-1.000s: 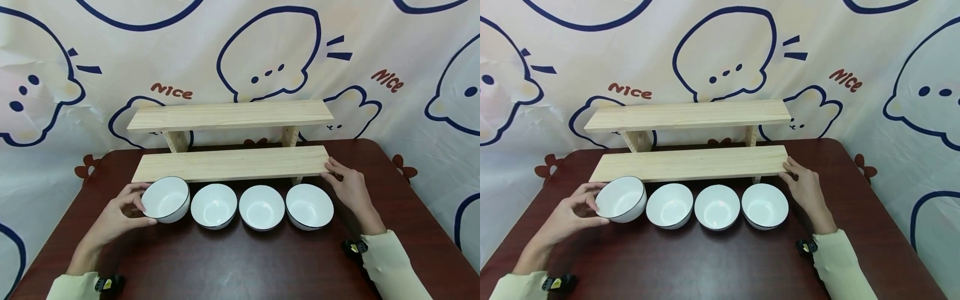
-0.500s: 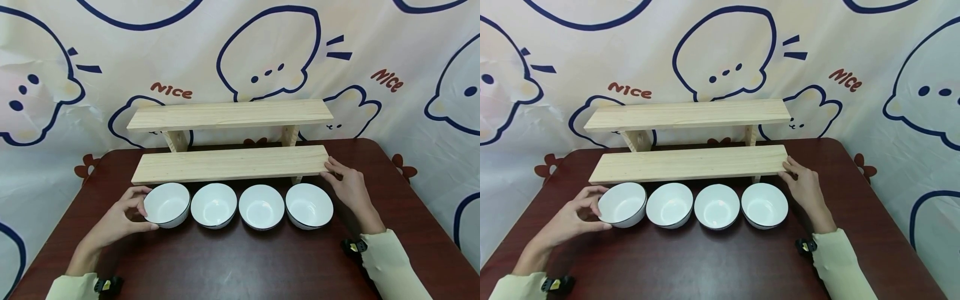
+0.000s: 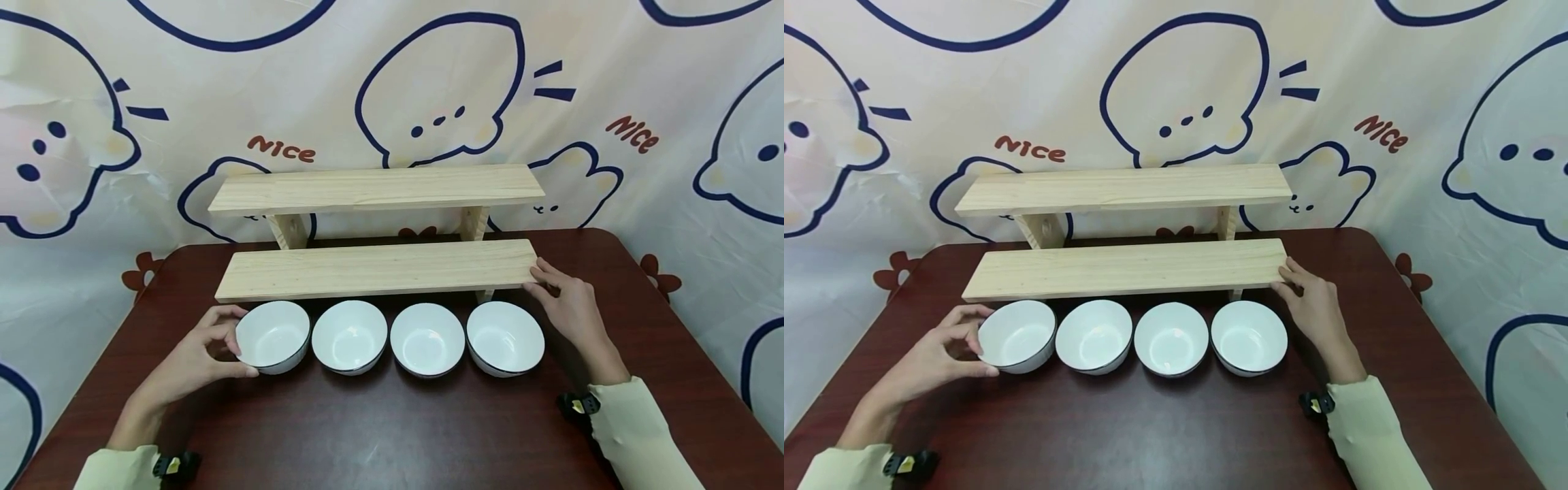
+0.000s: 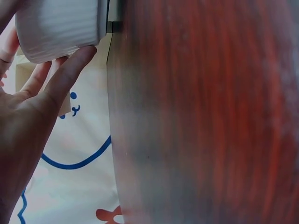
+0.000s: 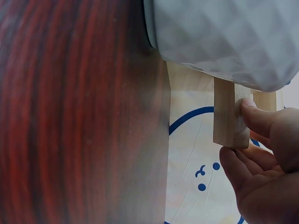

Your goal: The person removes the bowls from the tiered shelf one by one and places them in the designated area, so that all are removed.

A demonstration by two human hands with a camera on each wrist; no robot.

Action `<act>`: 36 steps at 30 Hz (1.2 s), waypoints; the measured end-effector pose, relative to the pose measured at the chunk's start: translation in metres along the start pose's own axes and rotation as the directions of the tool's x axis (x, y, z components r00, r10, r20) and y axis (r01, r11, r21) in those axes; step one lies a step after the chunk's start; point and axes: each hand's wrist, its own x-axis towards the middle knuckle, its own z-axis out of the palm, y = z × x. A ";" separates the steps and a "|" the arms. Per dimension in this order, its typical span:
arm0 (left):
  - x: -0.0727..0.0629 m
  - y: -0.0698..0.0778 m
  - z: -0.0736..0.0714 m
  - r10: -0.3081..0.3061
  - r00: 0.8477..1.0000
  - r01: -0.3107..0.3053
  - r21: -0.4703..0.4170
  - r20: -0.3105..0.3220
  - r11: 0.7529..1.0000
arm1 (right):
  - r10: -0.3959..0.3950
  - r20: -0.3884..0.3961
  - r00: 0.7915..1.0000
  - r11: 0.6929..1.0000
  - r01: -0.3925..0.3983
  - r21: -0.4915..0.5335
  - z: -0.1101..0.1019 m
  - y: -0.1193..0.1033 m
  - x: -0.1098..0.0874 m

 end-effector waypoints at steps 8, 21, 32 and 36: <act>0.000 0.000 0.002 -0.018 1.000 0.018 0.039 0.012 0.999 | -0.001 -0.001 1.000 1.000 0.001 -0.007 0.001 0.000 0.000; 0.000 0.000 -0.003 -0.058 0.996 0.048 0.143 0.064 0.989 | 0.004 0.005 1.000 1.000 -0.004 -0.010 0.000 0.001 -0.001; 0.001 0.001 -0.003 -0.064 0.994 0.051 0.143 0.087 0.988 | 0.001 0.008 1.000 1.000 -0.001 0.002 0.000 0.000 -0.001; 0.000 0.001 -0.002 -0.049 0.996 0.036 0.153 0.079 0.988 | 0.000 0.007 1.000 1.000 0.000 -0.001 0.000 0.000 0.000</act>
